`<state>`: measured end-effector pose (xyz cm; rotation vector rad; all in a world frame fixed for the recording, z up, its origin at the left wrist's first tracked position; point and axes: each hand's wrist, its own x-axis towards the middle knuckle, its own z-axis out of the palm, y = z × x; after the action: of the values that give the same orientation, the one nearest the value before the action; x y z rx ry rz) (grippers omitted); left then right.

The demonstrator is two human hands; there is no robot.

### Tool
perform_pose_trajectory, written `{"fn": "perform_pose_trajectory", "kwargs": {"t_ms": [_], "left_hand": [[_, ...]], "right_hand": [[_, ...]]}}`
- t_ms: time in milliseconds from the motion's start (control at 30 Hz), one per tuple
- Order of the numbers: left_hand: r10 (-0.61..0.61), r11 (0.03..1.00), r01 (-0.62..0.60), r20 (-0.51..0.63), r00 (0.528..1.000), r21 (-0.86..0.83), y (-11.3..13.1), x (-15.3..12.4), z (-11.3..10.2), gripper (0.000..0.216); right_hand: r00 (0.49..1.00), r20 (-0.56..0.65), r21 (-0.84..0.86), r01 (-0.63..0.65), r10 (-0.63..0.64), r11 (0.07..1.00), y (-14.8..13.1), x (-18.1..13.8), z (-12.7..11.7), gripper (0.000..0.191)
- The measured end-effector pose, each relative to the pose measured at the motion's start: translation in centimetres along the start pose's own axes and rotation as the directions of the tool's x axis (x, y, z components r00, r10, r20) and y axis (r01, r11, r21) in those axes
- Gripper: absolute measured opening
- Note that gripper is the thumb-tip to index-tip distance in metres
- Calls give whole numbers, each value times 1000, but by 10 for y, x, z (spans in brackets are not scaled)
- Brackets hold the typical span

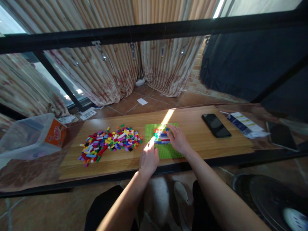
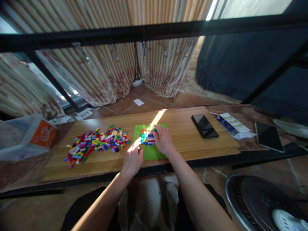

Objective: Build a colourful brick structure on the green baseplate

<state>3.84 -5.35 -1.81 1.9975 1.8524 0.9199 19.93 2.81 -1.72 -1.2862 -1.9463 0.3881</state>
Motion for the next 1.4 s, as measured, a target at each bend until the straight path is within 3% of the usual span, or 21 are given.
{"fn": "perform_pose_trajectory", "kwargs": {"t_ms": [100, 233, 400, 600, 700, 867, 967, 1200, 1400], "left_hand": [[-24, 1000, 23, 7, 1000, 2, 2, 2, 1, 47], [-23, 1000, 22, 25, 999, 9, 5, 3, 3, 48], [-34, 996, 31, 36, 999, 81, 10, 10, 5, 29], [-29, 990, 30, -9, 1000, 140, 18, 18, 15, 24], [-82, 989, 83, -18, 996, 122, 20, 24, 18, 26], [-249, 959, 255, 66, 966, -122, 21, 38, 7, 36], [-297, 933, 310, 97, 950, -181, 20, 42, 0, 45], [-270, 893, 321, 196, 943, -314, 12, 43, -7, 57], [-215, 886, 291, 237, 947, -360, 10, 43, -9, 62]], "right_hand": [[996, 86, -42, -11, 15, 999, 4, 1, 1, 39], [993, 68, -108, -87, 94, 990, 7, -1, -6, 34], [973, 99, -230, -180, 207, 956, 10, -4, -26, 31], [920, 177, -431, -247, 350, 868, 11, -10, -41, 45], [908, 184, -467, -257, 377, 846, 8, -12, -41, 49], [897, 203, -370, -302, 393, 879, 1, -13, -37, 43], [881, 241, -275, -340, 406, 899, -3, -12, -32, 37], [835, 272, -126, -461, 478, 878, -13, -14, -23, 26], [815, 260, -137, -500, 518, 855, -14, -16, -20, 27]]}}
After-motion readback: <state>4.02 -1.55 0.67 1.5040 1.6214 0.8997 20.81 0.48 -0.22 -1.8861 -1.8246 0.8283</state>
